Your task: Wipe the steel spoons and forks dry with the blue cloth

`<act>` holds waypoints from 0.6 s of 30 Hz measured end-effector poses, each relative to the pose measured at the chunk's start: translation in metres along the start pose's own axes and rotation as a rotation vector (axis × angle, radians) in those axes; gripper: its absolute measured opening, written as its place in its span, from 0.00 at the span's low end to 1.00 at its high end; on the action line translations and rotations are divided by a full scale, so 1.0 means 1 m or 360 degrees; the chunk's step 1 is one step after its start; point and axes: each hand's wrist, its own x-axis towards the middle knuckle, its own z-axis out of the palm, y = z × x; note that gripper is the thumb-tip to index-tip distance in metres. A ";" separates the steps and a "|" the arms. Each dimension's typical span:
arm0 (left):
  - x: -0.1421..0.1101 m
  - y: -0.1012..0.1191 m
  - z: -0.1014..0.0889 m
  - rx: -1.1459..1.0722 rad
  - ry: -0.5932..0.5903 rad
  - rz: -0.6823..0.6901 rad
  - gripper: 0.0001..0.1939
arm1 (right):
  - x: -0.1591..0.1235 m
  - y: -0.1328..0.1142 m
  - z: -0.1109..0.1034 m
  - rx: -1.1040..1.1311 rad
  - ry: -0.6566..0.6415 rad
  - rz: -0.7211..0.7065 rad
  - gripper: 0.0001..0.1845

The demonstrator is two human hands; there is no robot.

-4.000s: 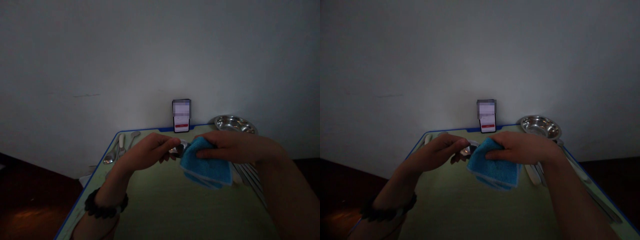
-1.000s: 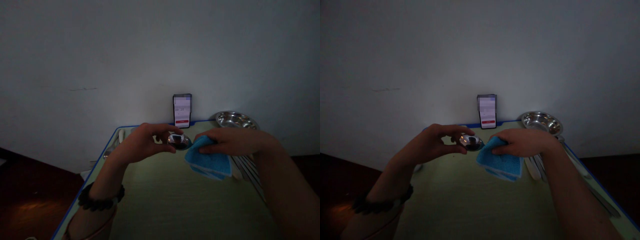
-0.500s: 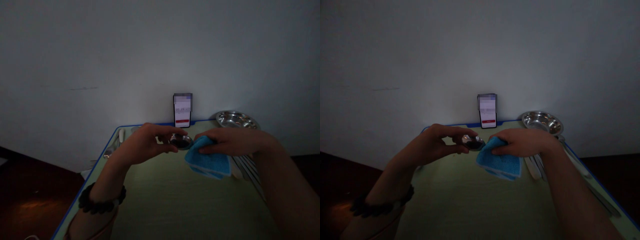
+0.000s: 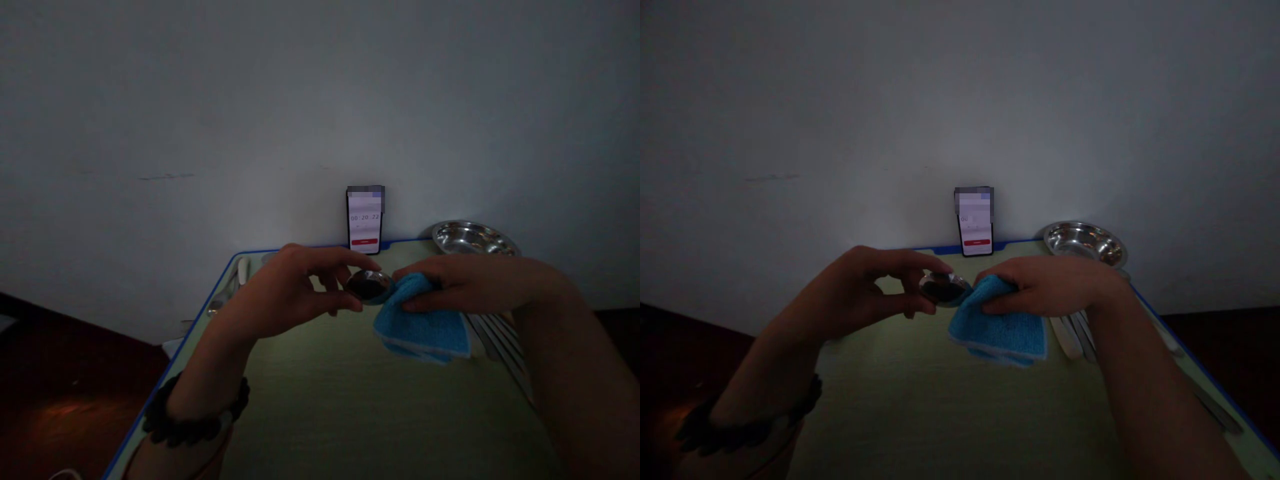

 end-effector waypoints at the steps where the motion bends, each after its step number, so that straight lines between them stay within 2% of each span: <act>1: 0.000 0.000 0.000 -0.0007 0.0002 0.0015 0.19 | 0.000 -0.001 0.000 -0.0002 0.0007 -0.0002 0.20; 12: -0.002 0.002 -0.001 -0.0214 -0.0006 -0.0031 0.22 | -0.005 -0.004 0.000 0.0041 -0.0036 0.0008 0.18; 18: 0.000 -0.002 0.000 -0.0217 -0.0024 -0.0077 0.21 | -0.001 -0.005 0.001 0.0071 -0.0059 0.0035 0.18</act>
